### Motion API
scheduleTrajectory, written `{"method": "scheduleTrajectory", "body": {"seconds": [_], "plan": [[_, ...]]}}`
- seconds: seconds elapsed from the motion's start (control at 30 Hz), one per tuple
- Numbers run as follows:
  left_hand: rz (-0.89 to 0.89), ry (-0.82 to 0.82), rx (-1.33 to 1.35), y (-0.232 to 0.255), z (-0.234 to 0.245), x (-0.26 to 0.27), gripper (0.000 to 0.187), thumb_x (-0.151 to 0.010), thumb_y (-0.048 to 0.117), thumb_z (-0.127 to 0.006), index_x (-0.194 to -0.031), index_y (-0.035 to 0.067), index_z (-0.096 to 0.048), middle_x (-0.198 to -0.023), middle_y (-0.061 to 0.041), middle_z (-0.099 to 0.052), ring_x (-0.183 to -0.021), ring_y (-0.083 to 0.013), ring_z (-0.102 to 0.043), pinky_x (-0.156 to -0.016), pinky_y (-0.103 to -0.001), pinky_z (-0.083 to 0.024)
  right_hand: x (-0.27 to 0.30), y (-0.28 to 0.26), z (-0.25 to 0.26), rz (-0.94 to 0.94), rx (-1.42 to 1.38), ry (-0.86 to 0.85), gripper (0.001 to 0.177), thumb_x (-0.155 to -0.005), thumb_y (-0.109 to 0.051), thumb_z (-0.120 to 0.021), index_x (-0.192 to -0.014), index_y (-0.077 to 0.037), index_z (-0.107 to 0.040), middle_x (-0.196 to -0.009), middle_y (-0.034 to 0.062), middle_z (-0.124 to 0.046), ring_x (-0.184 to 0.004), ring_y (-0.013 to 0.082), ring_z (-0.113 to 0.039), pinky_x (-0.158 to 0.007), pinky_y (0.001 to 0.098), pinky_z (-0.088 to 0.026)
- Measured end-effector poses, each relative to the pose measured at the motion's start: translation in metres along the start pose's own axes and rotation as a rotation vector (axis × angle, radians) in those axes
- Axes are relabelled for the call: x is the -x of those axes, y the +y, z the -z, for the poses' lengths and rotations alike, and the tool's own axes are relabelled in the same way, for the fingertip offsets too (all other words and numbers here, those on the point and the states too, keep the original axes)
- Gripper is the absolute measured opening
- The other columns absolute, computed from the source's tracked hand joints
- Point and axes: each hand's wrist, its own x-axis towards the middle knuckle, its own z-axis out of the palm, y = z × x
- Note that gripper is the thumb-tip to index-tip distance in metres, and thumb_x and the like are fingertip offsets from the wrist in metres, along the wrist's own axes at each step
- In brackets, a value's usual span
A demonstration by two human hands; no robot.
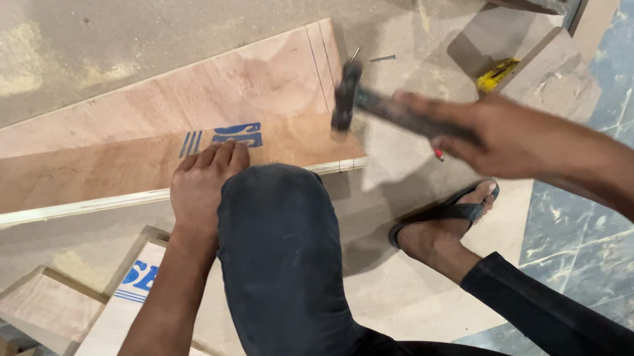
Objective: The person marks lines on wooden boards using a speed square and pencil, then positions a smaller board and hammers nails into it to join the pieces.
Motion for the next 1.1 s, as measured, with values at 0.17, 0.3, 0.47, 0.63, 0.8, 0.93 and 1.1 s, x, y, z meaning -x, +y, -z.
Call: {"method": "scheduleTrajectory", "body": {"seconds": [0.17,0.3,0.47,0.63,0.8,0.93,1.1], "plan": [[-0.016,0.037,-0.02,0.001,0.0,0.002,0.026,-0.085,0.023,-0.063,-0.102,0.005,-0.07,-0.109,-0.01,-0.076,-0.103,-0.0229,-0.074,-0.08,-0.037,-0.058,0.003,-0.011,0.016,-0.168,0.135,-0.038,0.069,-0.104,-0.035,-0.054,-0.161,-0.051,-0.02,-0.08,0.0153,-0.074,-0.059,0.02,-0.066,-0.069,0.0399,-0.065],[-0.013,0.02,-0.008,-0.001,-0.003,0.008,0.03,-0.083,0.024,-0.063,-0.104,0.004,-0.071,-0.112,-0.011,-0.076,-0.105,-0.0242,-0.074,-0.081,-0.037,-0.058,0.007,0.0,0.016,0.047,-0.18,0.27,0.065,-0.099,-0.025,-0.055,-0.158,-0.038,-0.03,-0.089,0.0115,-0.077,-0.057,0.0207,-0.069,-0.057,0.0407,-0.065],[-0.044,0.03,-0.074,-0.005,-0.009,0.0,0.029,-0.084,0.021,-0.063,-0.106,0.004,-0.071,-0.111,-0.01,-0.077,-0.102,-0.0239,-0.074,-0.081,-0.038,-0.058,-0.01,0.013,0.024,-0.037,0.198,0.118,0.073,-0.101,-0.026,-0.058,-0.166,-0.037,-0.027,-0.096,0.0133,-0.079,-0.068,0.0241,-0.075,-0.071,0.0405,-0.064],[-0.022,0.016,-0.059,-0.004,-0.01,0.011,0.028,-0.086,0.022,-0.063,-0.106,0.004,-0.071,-0.113,-0.012,-0.076,-0.107,-0.0244,-0.073,-0.085,-0.038,-0.058,-0.007,0.021,0.005,0.308,-0.051,0.165,0.084,-0.09,-0.012,-0.064,-0.164,-0.028,-0.026,-0.123,0.0217,-0.069,-0.095,0.0288,-0.074,-0.078,0.0401,-0.063],[-0.059,0.055,-0.084,-0.001,-0.015,0.009,0.027,-0.087,0.019,-0.063,-0.106,0.003,-0.071,-0.112,-0.012,-0.077,-0.109,-0.0244,-0.074,-0.087,-0.038,-0.059,-0.011,0.032,0.006,0.325,-0.05,0.467,0.067,-0.098,-0.016,-0.058,-0.159,-0.027,-0.033,-0.133,0.0219,-0.067,-0.096,0.0277,-0.076,-0.085,0.0446,-0.062],[-0.031,0.044,-0.082,0.0,-0.012,0.013,0.032,-0.085,0.023,-0.062,-0.108,0.003,-0.071,-0.113,-0.013,-0.076,-0.109,-0.0243,-0.073,-0.087,-0.036,-0.058,-0.007,0.018,0.0,0.009,0.051,0.011,0.087,-0.089,-0.014,-0.053,-0.166,-0.035,-0.019,-0.116,0.0177,-0.076,-0.091,0.0248,-0.078,-0.082,0.0445,-0.058],[-0.068,0.071,-0.105,0.001,-0.008,0.01,0.03,-0.085,0.022,-0.061,-0.106,0.002,-0.071,-0.111,-0.012,-0.076,-0.106,-0.0239,-0.073,-0.084,-0.036,-0.058,0.019,-0.006,0.017,-0.288,-0.117,0.231,0.069,-0.106,-0.022,-0.048,-0.169,-0.035,-0.022,-0.109,0.0193,-0.077,-0.08,0.0386,-0.079,-0.08,0.051,-0.063]]}}
